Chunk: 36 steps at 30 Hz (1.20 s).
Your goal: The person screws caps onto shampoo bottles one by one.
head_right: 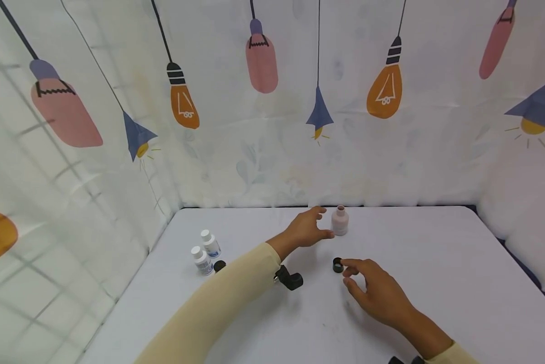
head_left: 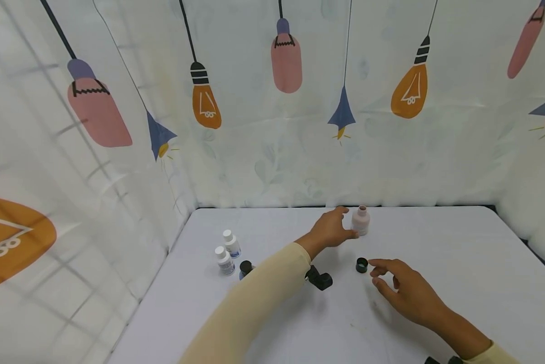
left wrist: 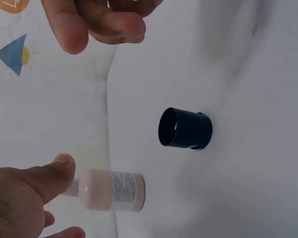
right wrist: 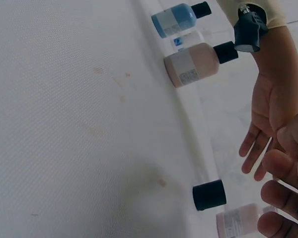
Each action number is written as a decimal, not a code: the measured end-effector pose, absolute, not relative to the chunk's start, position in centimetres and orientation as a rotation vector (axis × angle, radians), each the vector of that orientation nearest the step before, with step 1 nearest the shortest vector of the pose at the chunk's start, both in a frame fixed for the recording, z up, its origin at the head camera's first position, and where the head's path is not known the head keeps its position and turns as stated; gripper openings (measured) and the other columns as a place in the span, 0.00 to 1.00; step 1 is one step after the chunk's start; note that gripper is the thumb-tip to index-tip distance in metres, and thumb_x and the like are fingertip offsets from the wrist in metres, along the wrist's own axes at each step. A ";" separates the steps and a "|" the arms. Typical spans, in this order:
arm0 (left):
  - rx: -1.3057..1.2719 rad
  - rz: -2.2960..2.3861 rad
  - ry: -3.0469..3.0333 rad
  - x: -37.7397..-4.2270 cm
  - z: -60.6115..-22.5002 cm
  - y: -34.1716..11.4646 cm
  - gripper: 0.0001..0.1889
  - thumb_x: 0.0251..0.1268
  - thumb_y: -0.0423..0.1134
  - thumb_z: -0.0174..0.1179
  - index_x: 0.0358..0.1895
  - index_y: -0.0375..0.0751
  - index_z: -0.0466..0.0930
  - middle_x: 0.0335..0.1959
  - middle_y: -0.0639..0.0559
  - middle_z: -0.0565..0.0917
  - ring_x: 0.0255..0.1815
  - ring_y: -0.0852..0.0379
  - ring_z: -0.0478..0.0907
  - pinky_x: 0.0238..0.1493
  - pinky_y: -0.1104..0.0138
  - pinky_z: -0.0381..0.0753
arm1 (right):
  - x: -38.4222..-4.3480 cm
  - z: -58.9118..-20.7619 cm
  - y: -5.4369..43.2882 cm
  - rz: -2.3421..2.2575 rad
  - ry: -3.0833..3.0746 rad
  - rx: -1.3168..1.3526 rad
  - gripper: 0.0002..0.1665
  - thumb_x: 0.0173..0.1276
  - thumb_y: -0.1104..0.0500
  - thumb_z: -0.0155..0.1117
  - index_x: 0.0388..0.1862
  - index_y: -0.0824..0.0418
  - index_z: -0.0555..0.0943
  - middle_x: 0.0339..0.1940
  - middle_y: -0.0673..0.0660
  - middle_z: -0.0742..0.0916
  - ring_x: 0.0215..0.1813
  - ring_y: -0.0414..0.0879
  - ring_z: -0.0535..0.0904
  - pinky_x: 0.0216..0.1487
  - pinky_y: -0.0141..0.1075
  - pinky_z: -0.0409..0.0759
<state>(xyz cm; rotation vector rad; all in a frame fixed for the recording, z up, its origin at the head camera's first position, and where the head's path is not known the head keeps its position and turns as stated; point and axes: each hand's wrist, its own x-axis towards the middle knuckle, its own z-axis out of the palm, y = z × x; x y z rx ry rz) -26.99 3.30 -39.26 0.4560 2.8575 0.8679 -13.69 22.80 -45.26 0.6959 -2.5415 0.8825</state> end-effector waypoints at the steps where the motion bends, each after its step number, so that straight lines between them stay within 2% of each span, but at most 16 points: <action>1: 0.451 0.857 2.860 -27.1 -39.3 3.4 0.38 0.65 0.52 0.72 0.75 0.49 0.68 0.64 0.50 0.81 0.62 0.55 0.79 0.55 0.63 0.80 | -13.7 -45.3 22.9 0.877 -2.541 0.694 0.26 0.64 0.65 0.75 0.61 0.58 0.80 0.42 0.40 0.86 0.29 0.38 0.69 0.29 0.29 0.70; 6: 0.402 0.800 2.878 -27.8 -39.6 3.9 0.38 0.65 0.53 0.72 0.75 0.48 0.68 0.65 0.50 0.80 0.62 0.54 0.79 0.57 0.62 0.80 | -13.9 -45.4 23.0 0.870 -2.536 0.687 0.26 0.64 0.64 0.75 0.61 0.56 0.81 0.42 0.38 0.85 0.29 0.36 0.68 0.29 0.28 0.69; 18: 0.348 0.797 2.868 -29.0 -40.6 5.0 0.38 0.65 0.54 0.72 0.75 0.48 0.69 0.65 0.51 0.80 0.60 0.55 0.80 0.55 0.62 0.80 | -13.8 -45.6 23.9 0.905 -2.576 0.644 0.24 0.67 0.64 0.74 0.61 0.54 0.81 0.42 0.42 0.87 0.28 0.35 0.68 0.28 0.29 0.69; 25: 0.321 0.846 2.847 -29.6 -41.1 5.6 0.38 0.65 0.54 0.71 0.75 0.47 0.68 0.64 0.50 0.81 0.62 0.54 0.79 0.59 0.60 0.79 | -13.9 -45.7 24.3 0.924 -2.589 0.640 0.22 0.68 0.63 0.73 0.61 0.56 0.81 0.42 0.43 0.87 0.28 0.35 0.68 0.29 0.30 0.69; 36: 0.290 0.897 2.815 -29.9 -41.8 6.7 0.38 0.65 0.54 0.71 0.74 0.46 0.68 0.64 0.50 0.81 0.61 0.54 0.78 0.58 0.60 0.78 | -13.6 -45.8 24.7 0.935 -2.599 0.619 0.21 0.69 0.62 0.72 0.60 0.56 0.81 0.42 0.42 0.87 0.28 0.34 0.67 0.28 0.29 0.68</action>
